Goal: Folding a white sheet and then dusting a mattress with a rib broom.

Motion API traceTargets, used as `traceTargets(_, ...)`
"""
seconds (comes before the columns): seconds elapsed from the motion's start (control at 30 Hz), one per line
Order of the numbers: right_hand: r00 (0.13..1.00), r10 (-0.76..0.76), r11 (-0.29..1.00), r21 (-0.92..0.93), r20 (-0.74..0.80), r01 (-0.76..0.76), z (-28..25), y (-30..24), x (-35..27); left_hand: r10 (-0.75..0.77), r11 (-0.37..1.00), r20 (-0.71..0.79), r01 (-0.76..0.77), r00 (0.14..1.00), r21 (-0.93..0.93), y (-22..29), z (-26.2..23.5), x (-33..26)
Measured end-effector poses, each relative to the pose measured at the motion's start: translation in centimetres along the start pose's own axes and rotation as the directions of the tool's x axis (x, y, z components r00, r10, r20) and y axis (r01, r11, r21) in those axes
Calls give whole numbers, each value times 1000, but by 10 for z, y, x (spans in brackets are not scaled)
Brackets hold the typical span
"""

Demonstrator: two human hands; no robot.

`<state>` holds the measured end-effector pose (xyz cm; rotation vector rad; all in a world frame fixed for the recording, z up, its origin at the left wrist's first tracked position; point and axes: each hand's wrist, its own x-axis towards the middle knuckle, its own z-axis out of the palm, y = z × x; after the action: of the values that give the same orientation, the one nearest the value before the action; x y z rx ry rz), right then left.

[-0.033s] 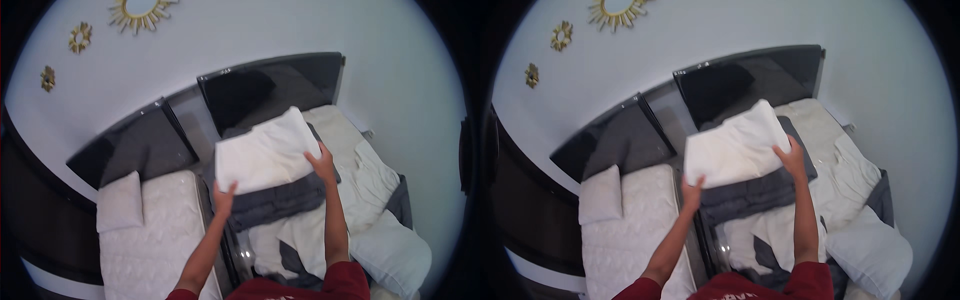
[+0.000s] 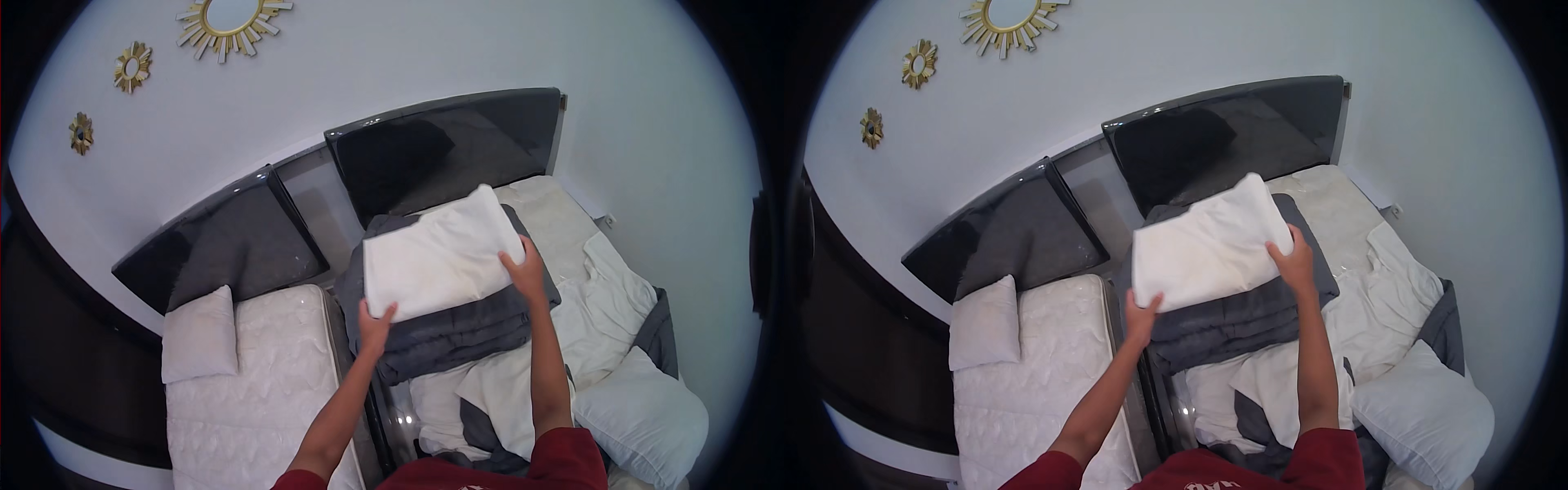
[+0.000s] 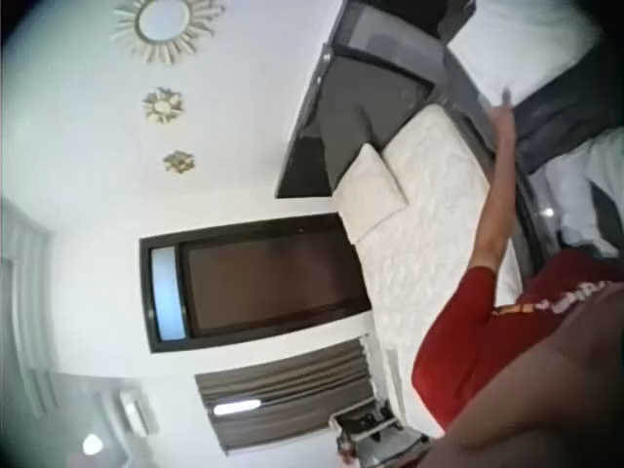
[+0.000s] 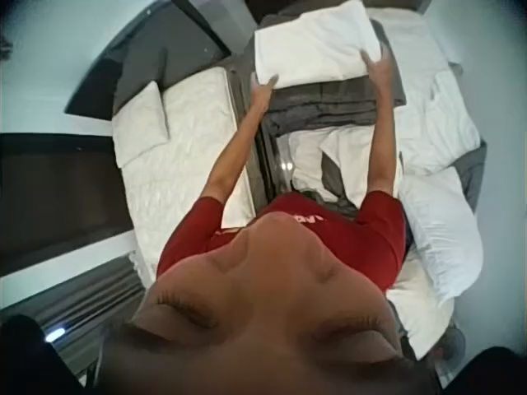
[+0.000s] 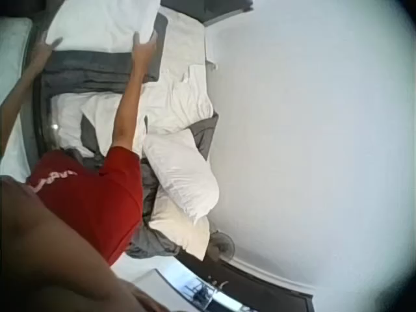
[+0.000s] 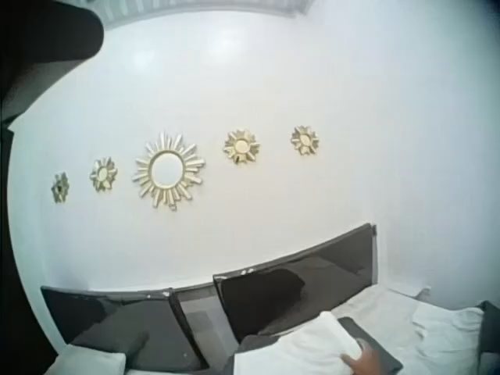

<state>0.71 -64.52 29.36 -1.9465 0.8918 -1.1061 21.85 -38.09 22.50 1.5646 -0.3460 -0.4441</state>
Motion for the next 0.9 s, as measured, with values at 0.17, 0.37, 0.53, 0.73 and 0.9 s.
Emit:
traceTargets(0.17,985,-72,761,-630,154,154,86,59,-33,282,651,355,-450,891,611,-105,9,10)
traceTargets(0.37,756,236,840,-519,610,156,158,94,-78,-39,291,459,-429,888,855,-110,8,-37)
traceTargets(0.53,774,237,759,-609,587,229,185,124,-100,-243,233,371,-317,896,919,-128,-52,-90)
traceTargets(0.73,893,-167,731,-555,419,397,194,198,-108,-294,543,95,85,951,836,-199,-155,-207)
traceTargets(0.9,887,218,685,-712,406,158,240,118,-166,-438,333,-578,721,689,608,-256,-256,-385)
